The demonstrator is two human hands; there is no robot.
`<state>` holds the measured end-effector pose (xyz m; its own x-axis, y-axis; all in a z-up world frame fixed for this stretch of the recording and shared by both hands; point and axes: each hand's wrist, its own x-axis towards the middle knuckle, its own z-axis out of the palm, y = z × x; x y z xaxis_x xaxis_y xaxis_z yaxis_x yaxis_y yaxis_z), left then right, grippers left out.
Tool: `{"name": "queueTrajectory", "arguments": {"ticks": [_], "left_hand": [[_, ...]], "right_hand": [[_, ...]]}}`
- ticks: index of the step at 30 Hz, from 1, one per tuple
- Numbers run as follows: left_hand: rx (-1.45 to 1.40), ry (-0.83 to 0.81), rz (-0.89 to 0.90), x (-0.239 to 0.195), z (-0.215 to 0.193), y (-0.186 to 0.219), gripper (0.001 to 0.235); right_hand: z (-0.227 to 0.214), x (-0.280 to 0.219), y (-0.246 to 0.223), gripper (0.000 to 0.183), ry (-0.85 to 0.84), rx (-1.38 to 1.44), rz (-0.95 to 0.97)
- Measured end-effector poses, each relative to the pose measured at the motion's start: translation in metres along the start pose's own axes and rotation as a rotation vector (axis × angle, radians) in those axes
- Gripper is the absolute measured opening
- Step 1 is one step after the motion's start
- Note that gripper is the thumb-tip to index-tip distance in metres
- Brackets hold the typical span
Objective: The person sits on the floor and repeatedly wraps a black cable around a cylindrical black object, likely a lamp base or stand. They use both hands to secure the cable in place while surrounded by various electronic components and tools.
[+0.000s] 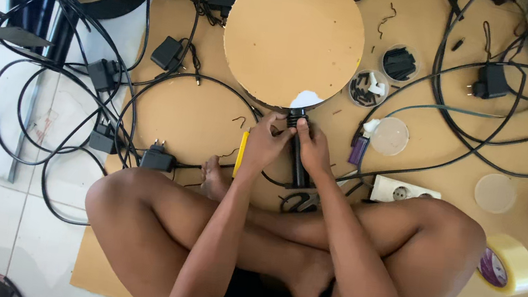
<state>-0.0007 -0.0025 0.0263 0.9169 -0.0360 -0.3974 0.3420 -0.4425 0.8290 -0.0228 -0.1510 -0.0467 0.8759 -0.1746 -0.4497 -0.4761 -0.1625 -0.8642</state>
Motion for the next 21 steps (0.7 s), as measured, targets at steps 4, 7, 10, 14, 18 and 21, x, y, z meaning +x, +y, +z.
{"name": "queueTrajectory", "arguments": {"ticks": [4, 7, 10, 14, 18, 21], "left_hand": [[0.058, 0.006, -0.024, 0.005, 0.003, -0.005, 0.048], [0.044, 0.016, -0.045, 0.013, 0.008, -0.014, 0.047], [-0.065, 0.017, 0.012, 0.019, 0.01, -0.029, 0.037], [-0.16, 0.0, 0.023, 0.011, 0.004, -0.024, 0.033], [-0.32, -0.079, -0.098, 0.001, -0.004, -0.022, 0.039], [-0.588, -0.189, -0.176, 0.025, 0.003, -0.074, 0.031]], "right_hand": [[0.004, -0.008, -0.007, 0.069, -0.059, 0.006, 0.038], [0.002, 0.0, 0.003, 0.074, -0.093, 0.013, 0.099], [0.003, 0.003, 0.002, 0.076, -0.104, 0.046, 0.114], [-0.001, 0.0, -0.001, 0.078, -0.09, 0.053, 0.187], [-0.003, 0.017, 0.022, 0.077, -0.122, 0.062, 0.168], [0.004, 0.032, 0.049, 0.09, -0.152, 0.036, 0.139]]}}
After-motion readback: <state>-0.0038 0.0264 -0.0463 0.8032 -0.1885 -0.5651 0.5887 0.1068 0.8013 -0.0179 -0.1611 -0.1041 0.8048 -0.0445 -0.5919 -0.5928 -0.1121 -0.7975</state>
